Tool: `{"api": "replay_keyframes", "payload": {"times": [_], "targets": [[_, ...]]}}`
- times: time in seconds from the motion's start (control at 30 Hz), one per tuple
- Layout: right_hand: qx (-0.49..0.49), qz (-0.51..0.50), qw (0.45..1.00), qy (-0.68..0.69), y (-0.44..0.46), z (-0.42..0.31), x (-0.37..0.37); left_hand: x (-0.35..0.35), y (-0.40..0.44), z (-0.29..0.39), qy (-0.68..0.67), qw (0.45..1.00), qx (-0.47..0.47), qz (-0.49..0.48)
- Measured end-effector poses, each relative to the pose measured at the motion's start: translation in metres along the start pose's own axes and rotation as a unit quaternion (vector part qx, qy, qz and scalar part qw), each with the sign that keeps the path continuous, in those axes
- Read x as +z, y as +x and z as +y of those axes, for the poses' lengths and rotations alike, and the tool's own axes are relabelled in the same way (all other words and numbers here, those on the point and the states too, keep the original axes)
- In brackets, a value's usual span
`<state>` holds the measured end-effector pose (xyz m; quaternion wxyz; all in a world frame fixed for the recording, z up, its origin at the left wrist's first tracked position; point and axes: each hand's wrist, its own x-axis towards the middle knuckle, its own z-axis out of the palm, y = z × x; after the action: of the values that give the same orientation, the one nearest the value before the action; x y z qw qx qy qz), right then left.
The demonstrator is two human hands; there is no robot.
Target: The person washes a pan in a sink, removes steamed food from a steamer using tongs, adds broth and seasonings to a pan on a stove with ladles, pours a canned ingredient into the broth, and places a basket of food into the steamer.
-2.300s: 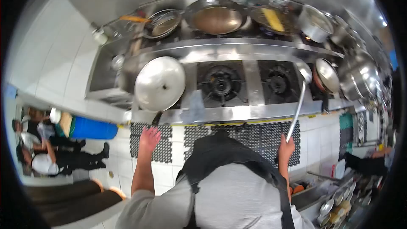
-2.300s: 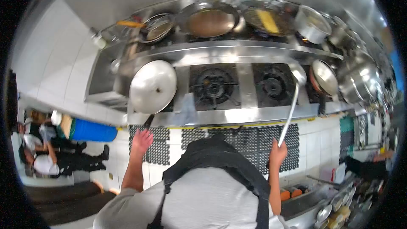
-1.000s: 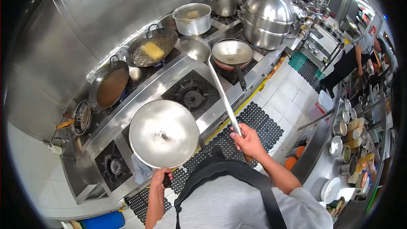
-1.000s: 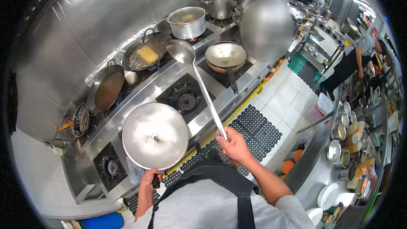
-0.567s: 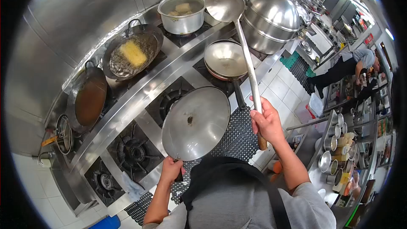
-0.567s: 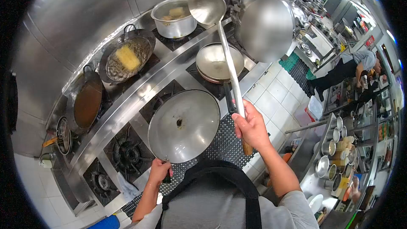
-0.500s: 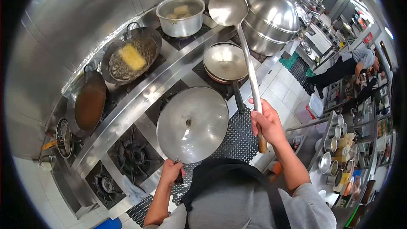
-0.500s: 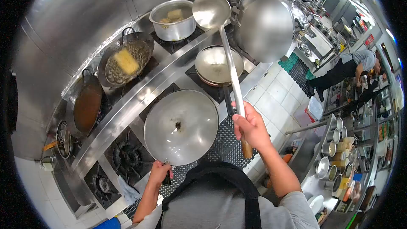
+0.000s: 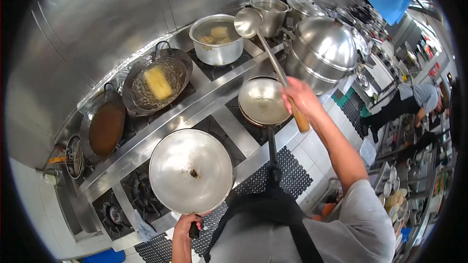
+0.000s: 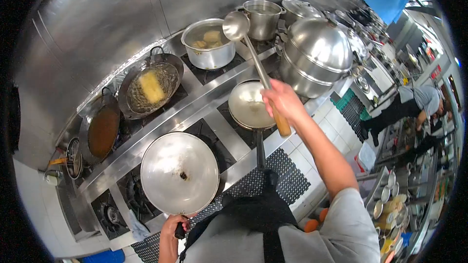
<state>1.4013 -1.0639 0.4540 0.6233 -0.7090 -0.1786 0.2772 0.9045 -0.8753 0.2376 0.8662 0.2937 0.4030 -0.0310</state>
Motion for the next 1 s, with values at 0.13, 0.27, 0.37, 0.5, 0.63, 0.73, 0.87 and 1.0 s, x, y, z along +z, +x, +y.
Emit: {"api": "replay_keyframes", "payload": {"times": [0.13,0.27,0.37,0.5,0.63,0.73,0.87,1.0], "targets": [[-0.072,-0.020,0.974,-0.214,0.124,-0.012,-0.025,0.075,-0.012,-0.005,-0.073,0.996,0.034,0.034],[-0.133,-0.057,0.910,-0.388,0.219,-0.020,-0.040,0.144,0.004,-0.005,-0.133,0.989,0.043,0.038],[-0.021,-0.107,0.946,-0.307,0.239,-0.044,-0.037,0.194,0.026,0.008,-0.165,0.986,0.016,0.032],[0.176,-0.246,0.952,-0.049,0.263,-0.078,-0.049,0.252,0.067,0.035,-0.247,0.968,-0.001,-0.038],[0.330,-0.310,0.853,0.259,0.284,-0.094,-0.059,0.294,0.114,0.066,-0.263,0.957,-0.017,-0.119],[0.336,-0.294,0.848,0.285,0.286,-0.096,-0.059,0.319,0.143,0.088,-0.221,0.967,0.003,-0.126],[0.325,-0.308,0.837,0.316,0.282,-0.103,-0.067,0.340,0.175,0.114,-0.257,0.954,-0.031,-0.149],[0.322,-0.314,0.829,0.333,0.261,-0.114,-0.078,0.352,0.201,0.129,-0.208,0.973,0.013,-0.101]]}}
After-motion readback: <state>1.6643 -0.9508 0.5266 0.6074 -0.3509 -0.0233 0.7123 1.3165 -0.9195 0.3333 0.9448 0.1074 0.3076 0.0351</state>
